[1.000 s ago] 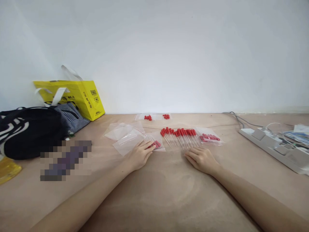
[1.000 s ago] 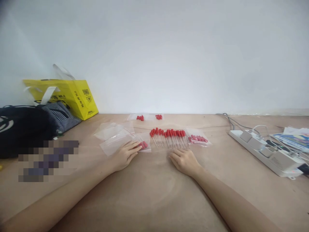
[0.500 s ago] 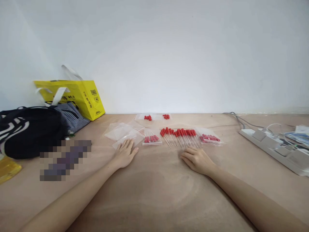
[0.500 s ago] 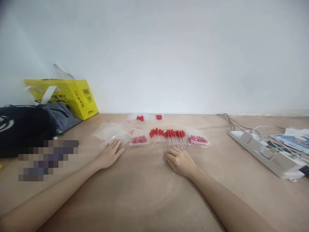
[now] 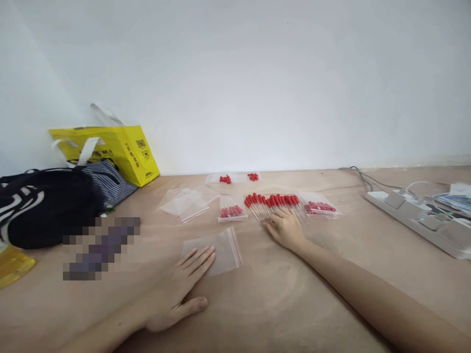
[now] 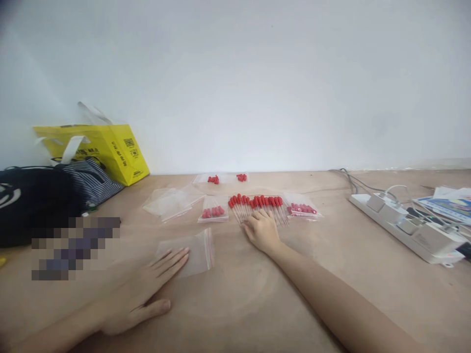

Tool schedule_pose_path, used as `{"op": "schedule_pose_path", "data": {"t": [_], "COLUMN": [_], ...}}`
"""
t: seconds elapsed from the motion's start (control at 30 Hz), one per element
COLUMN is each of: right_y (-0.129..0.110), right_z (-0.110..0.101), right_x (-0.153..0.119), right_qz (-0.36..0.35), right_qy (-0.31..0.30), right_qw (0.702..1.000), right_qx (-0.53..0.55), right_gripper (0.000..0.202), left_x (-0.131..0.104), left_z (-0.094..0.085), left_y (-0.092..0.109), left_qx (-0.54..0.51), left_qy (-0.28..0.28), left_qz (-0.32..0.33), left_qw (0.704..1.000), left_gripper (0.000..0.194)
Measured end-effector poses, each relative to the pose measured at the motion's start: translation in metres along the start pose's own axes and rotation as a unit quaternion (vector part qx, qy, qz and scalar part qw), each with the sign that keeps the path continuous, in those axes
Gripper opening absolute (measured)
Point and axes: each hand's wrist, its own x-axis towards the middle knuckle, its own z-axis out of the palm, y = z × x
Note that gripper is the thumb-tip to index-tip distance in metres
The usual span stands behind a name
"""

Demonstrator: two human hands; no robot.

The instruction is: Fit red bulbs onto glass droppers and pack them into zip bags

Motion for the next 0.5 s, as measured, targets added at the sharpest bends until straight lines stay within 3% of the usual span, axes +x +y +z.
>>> {"op": "schedule_pose_path", "data": {"t": [0.17,0.23,0.33,0.5], "right_y": [-0.026,-0.035,-0.044,-0.055], "right_z": [0.009,0.012,0.018,0.028], "right_x": [0.042,0.056,0.067,0.073], "right_qz": [0.092,0.133,0.17,0.2], "right_qy": [-0.081,-0.128,-0.154,-0.168], "right_qw": [0.993,0.982,0.972,0.963], "right_qx": [-0.001,-0.026,-0.054,-0.07], "right_gripper": [0.019,0.023,0.025,0.023], "left_x": [0.05,0.066,0.079,0.087], "left_z": [-0.013,-0.014,-0.01,-0.001], "left_y": [0.012,0.014,0.014,0.013], "left_qx": [-0.034,-0.032,-0.022,-0.003], "left_qy": [-0.034,-0.022,-0.054,-0.091], "left_qz": [0.04,0.016,0.016,0.039], "left_qw": [0.998,0.999,0.998,0.995], "left_gripper": [0.055,0.057,0.069,0.069]}}
